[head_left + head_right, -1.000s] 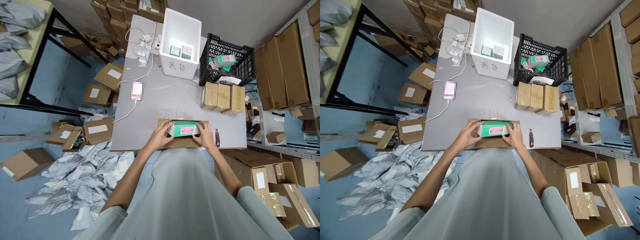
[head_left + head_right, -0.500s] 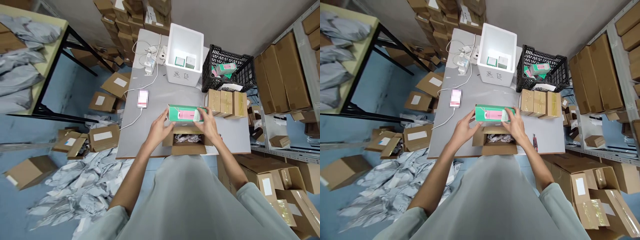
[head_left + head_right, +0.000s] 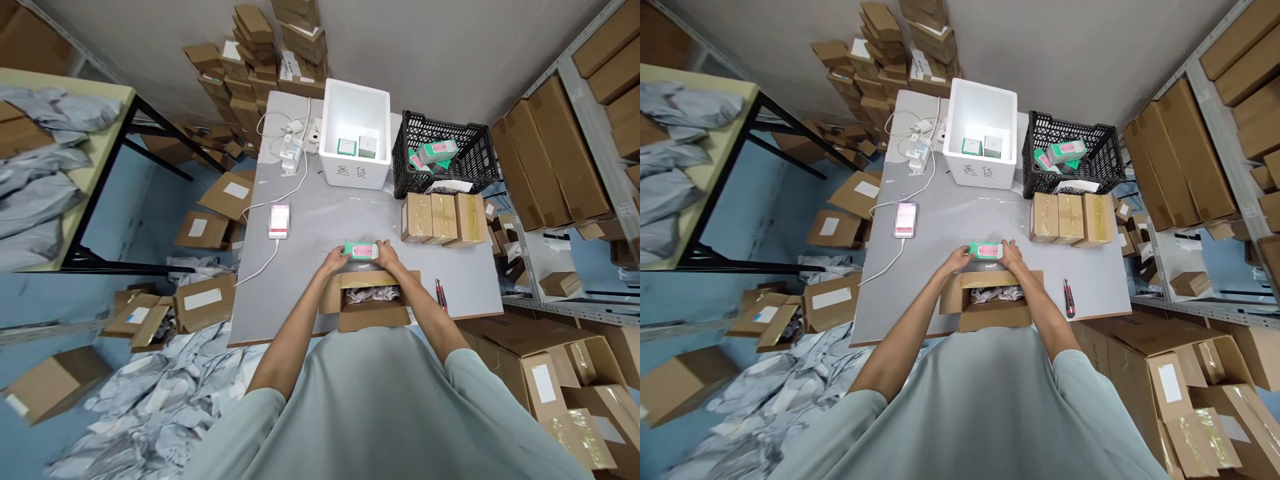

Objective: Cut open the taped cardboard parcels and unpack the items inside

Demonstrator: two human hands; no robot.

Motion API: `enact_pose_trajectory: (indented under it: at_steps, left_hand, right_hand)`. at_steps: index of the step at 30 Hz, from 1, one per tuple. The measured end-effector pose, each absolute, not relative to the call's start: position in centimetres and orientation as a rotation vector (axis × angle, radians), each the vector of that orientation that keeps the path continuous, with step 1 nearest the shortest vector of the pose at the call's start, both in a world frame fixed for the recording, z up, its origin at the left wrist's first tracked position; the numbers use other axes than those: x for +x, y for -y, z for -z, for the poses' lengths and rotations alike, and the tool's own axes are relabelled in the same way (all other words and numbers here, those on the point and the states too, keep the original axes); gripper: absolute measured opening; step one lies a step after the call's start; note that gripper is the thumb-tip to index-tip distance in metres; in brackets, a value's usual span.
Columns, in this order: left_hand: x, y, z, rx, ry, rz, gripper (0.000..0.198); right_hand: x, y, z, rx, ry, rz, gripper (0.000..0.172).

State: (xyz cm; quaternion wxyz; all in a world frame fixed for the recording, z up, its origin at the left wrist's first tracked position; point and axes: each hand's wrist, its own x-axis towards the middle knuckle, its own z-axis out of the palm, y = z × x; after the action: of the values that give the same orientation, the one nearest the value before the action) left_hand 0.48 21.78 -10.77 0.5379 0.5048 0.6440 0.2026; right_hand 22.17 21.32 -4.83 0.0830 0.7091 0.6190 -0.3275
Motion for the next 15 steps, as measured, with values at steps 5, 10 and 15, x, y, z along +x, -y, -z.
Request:
enact_pose_trajectory:
  at_steps: [5,10,15]
  left_hand:
    - [-2.4,-20.0,9.5,1.253,-1.628,-0.512,0.058]
    - [-8.4,-13.2,7.9,1.226,-1.729,-0.776,0.064]
    - [-8.1,-5.5,8.0,0.857,-1.691,-0.737,0.077]
  right_hand:
    - [25.7,-19.9,5.1,2.17,-1.884,1.016,0.067]
    - [34.0,-12.3,3.6,2.654,-2.199,0.881,0.066]
    - [36.2,-4.2,3.5,2.914,-1.767,1.244,0.076]
